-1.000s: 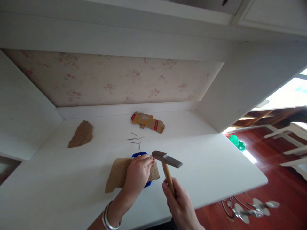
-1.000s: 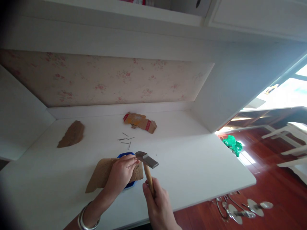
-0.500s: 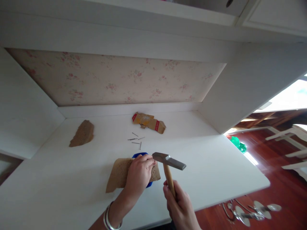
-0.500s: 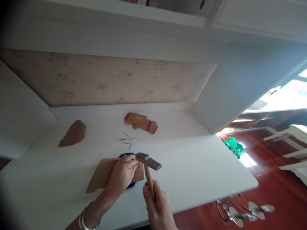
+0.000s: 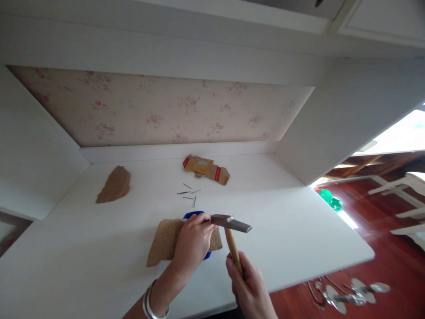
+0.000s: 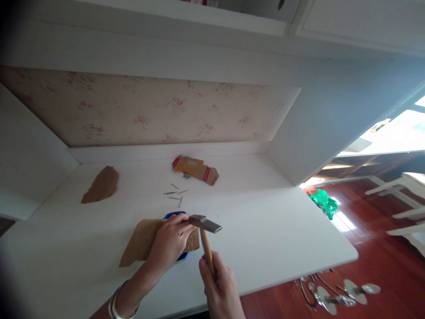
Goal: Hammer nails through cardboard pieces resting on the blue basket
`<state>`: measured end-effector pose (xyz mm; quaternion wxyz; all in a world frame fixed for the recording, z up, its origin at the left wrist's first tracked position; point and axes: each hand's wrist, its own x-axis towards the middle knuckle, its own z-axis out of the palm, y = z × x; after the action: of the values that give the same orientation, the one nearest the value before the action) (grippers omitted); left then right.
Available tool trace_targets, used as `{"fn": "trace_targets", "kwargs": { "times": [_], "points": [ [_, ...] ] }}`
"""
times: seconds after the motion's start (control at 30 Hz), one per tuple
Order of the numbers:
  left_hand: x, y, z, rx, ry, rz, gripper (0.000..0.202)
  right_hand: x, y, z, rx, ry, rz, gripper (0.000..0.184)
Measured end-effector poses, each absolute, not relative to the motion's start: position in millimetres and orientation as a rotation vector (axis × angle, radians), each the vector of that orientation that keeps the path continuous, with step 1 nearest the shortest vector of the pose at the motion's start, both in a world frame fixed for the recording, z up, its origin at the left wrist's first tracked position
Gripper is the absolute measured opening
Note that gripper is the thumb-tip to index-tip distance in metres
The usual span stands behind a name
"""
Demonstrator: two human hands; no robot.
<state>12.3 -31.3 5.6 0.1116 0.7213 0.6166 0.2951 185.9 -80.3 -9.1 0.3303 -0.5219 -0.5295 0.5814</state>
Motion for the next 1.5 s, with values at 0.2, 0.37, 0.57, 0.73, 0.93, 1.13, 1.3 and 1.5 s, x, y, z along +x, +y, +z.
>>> {"fn": "trace_targets", "kwargs": {
  "times": [0.2,0.37,0.57,0.73,0.93,1.13,1.3,1.5],
  "points": [
    [13.8,-32.4,4.5,2.090,1.810,0.934,0.021,186.4,-79.0,-10.5,-1.397,-1.405,1.478,0.043],
    [15.8,-33.3,7.4,2.057,1.860,0.944,0.021,185.6,-79.7,-8.5,-1.376,-1.382,1.490,0.042],
    [18.1,-33.4,2.9,1.972,1.921,0.982,0.010,187.7,-79.6,-9.2,-1.424,-1.437,1.462,0.044],
    [17.5,-33.5,-1.9,1.951,1.957,0.993,0.028,187.3,-79.8,-11.3,-1.401,-1.449,1.465,0.041],
    [17.4,-32.9,-0.1,1.926,1.982,0.964,0.038,187.8,-77.3,-10.8,-1.410,-1.534,1.348,0.040],
    [18.7,-32.4,1.5,1.842,2.018,0.954,0.057,189.1,-77.7,-15.0,-1.442,-1.546,1.352,0.041],
    [18.5,-32.6,3.0,1.820,2.003,0.977,0.063,189.2,-76.5,-16.7,-1.428,-1.550,1.295,0.038],
    [19.7,-33.0,5.2,1.791,1.997,0.940,0.063,190.8,-76.7,-19.9,-1.464,-1.533,1.354,0.037]
  ]
}}
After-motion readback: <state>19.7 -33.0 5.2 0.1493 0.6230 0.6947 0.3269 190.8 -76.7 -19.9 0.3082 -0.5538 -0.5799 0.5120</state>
